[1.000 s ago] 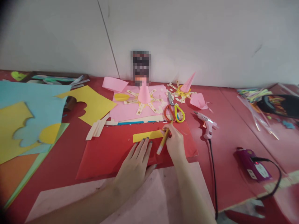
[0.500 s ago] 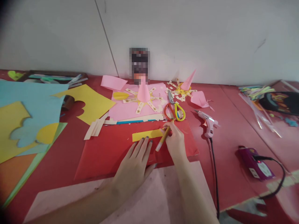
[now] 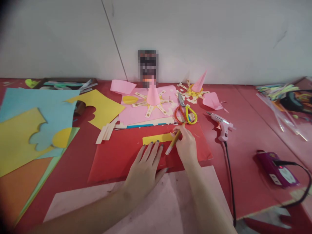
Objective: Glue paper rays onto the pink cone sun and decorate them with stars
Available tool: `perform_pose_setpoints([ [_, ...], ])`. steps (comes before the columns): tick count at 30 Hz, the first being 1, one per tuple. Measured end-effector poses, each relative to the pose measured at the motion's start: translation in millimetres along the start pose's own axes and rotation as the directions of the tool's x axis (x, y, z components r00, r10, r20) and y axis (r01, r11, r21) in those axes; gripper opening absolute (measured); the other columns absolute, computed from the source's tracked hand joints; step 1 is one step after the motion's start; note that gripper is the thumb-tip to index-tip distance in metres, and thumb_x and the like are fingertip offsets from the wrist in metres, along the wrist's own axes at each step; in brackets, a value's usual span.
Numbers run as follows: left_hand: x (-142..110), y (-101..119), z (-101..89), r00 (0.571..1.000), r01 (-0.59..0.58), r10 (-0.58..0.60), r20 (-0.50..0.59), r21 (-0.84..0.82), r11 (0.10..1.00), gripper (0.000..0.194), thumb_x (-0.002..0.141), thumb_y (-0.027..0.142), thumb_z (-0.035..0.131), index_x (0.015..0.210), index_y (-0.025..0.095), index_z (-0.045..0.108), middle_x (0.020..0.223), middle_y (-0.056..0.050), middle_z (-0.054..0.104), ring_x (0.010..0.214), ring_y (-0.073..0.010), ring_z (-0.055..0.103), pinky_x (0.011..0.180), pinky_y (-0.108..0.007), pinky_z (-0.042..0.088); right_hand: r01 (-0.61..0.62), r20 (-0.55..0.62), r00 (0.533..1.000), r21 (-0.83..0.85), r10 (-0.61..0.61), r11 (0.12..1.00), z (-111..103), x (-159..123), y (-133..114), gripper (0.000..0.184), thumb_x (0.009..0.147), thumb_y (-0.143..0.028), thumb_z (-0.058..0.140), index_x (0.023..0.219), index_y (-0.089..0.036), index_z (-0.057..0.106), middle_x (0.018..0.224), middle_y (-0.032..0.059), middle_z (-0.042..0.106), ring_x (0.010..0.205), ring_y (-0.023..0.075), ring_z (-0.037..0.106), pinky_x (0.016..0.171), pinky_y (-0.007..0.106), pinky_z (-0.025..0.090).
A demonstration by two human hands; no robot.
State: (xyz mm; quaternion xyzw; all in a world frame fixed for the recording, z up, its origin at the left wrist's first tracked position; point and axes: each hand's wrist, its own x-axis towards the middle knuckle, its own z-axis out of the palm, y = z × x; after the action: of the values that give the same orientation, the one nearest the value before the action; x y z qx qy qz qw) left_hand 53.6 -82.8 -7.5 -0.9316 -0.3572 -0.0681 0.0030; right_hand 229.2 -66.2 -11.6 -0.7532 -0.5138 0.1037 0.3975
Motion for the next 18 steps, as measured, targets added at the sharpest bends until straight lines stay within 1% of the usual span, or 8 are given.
perform_pose_setpoints([
  [5, 0.1, -0.6, -1.3, 1.0, -0.001, 0.001, 0.004, 0.015, 1.0, 0.059, 0.092, 0.045, 0.021, 0.135, 0.007, 0.038, 0.138, -0.014, 0.042, 0.127, -0.0279, 0.036, 0.107, -0.046, 0.027, -0.027, 0.003, 1.0, 0.035, 0.027, 0.999, 0.2, 0.2, -0.2, 0.013, 0.075, -0.028, 0.055, 0.086, -0.022, 0.059, 0.082, 0.0025, 0.066, 0.076, 0.0178, 0.061, 0.071, 0.03, 0.044],
  [10, -0.1, -0.1, -1.2, 1.0, -0.002, 0.002, 0.012, 0.016, 1.0, 0.06, 0.092, 0.045, 0.022, 0.135, 0.007, 0.036, 0.138, -0.015, 0.042, 0.126, -0.029, 0.037, 0.105, -0.046, 0.029, -0.032, 0.015, 0.999, 0.041, 0.032, 0.999, 0.0, 0.4, 1.0, 0.013, 0.074, -0.027, 0.056, 0.087, -0.022, 0.058, 0.081, 0.0019, 0.066, 0.076, 0.0179, 0.061, 0.071, 0.03, 0.044],
  [15, -0.2, -0.3, -1.2, 0.999, 0.014, -0.014, 0.039, -0.001, 1.0, 0.058, 0.092, 0.045, 0.023, 0.135, 0.009, 0.037, 0.139, -0.013, 0.04, 0.127, -0.0291, 0.036, 0.105, -0.046, 0.03, -0.044, 0.03, 0.999, 0.035, 0.043, 0.998, -0.7, 0.6, 1.0, 0.016, 0.074, -0.029, 0.056, 0.088, -0.022, 0.058, 0.082, 0.0028, 0.066, 0.074, 0.0183, 0.061, 0.069, 0.03, 0.044],
  [18, 0.5, -1.0, -1.9, 0.999, 0.004, -0.004, 0.042, -0.004, 1.0, 0.058, 0.092, 0.046, 0.024, 0.135, 0.009, 0.037, 0.14, -0.013, 0.04, 0.127, -0.0292, 0.035, 0.104, -0.046, 0.031, -0.039, 0.025, 0.999, 0.027, 0.038, 0.999, -0.7, 0.6, 1.0, 0.016, 0.074, -0.029, 0.056, 0.089, -0.022, 0.058, 0.082, 0.0029, 0.066, 0.073, 0.0184, 0.061, 0.069, 0.031, 0.043],
])
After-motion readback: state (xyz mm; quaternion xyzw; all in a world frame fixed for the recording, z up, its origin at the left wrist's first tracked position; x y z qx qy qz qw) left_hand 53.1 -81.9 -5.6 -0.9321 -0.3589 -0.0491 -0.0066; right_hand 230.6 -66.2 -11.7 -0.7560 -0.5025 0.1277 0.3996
